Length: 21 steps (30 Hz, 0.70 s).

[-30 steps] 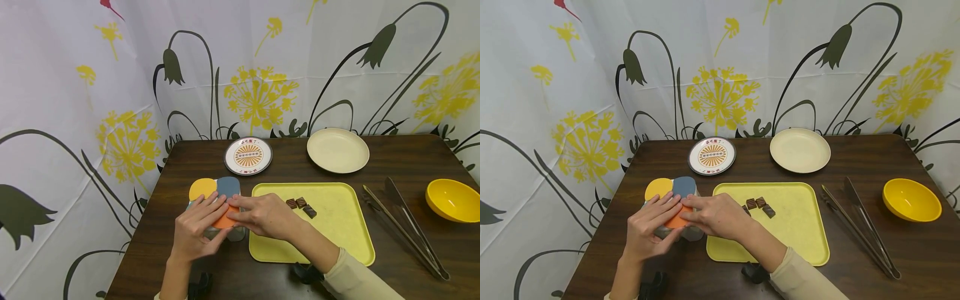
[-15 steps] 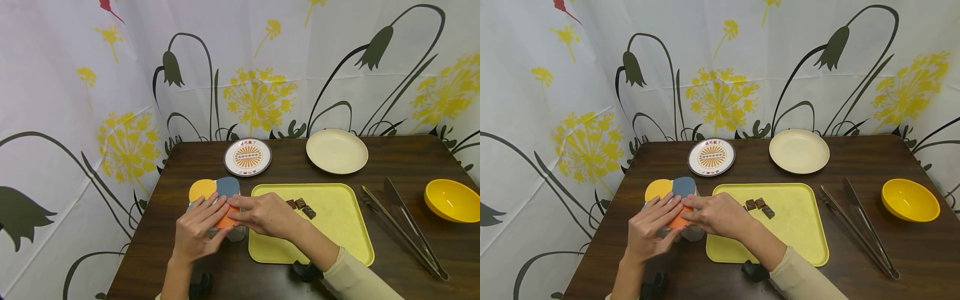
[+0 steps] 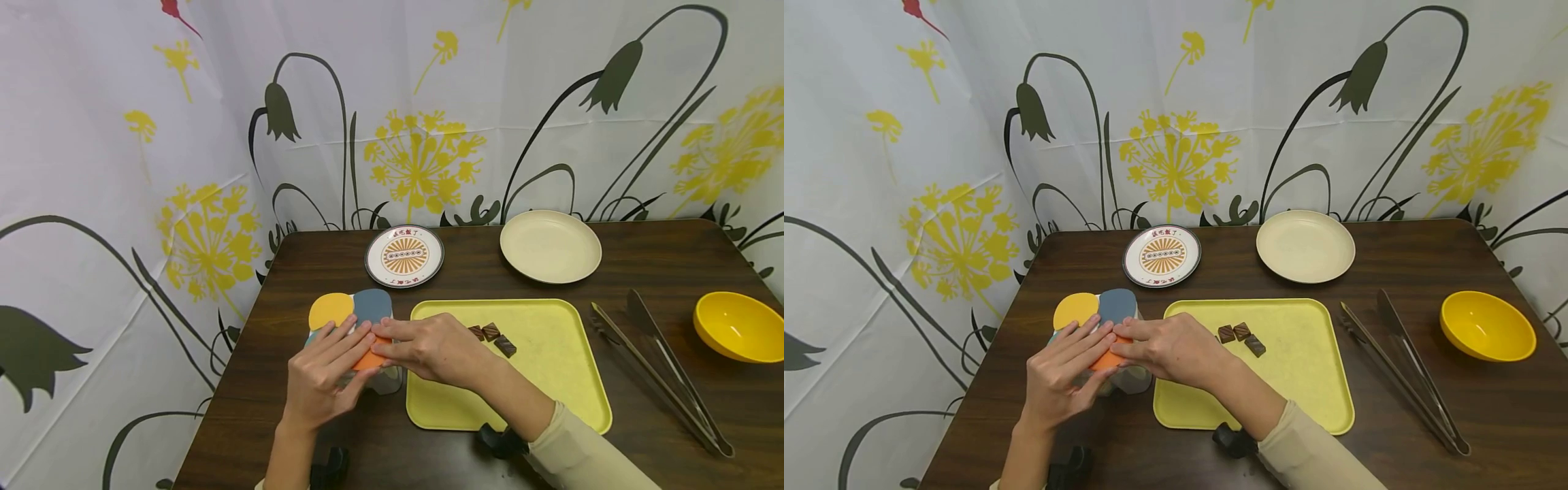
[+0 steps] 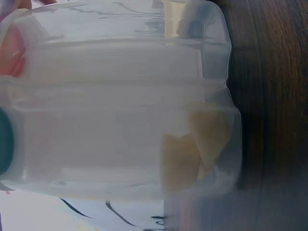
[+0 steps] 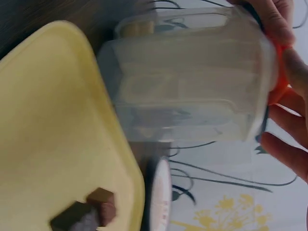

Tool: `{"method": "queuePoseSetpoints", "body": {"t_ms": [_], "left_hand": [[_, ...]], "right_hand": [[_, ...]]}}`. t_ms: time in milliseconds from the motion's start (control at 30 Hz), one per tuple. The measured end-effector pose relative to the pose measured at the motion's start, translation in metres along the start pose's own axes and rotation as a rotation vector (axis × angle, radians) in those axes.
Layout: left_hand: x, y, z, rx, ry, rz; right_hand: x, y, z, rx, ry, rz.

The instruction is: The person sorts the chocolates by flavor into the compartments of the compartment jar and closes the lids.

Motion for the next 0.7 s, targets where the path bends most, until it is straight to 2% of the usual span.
{"method": "queuePoseSetpoints", "body": {"t_ms": [200, 400, 700], "left_hand": [[0.0000, -0.0001, 0.0002, 0.017, 0.020, 0.021], [0.0003, -0.0005, -0.0008, 0.040, 0.010, 0.013], [0.0018, -0.0027, -0.0015, 0.057, -0.001, 0.014]], "right_hand": [[0.0028, -0.0020, 0.0016, -0.018, -0.038, 0.003], [0.0020, -0.0012, 0.0050, -0.092, -0.128, 0.016], [0.0012, -0.0025, 0.0094, -0.196, -0.208, 0.024]]}}
Point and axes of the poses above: each hand's wrist, its own y-axis away from the middle knuckle, its own x-axis out of the back of the hand, z = x × y, the point moved 4 cm from there along -y, towards the middle knuckle, and after that the axes turned 9 degrees about z, right-handed, at the moved point
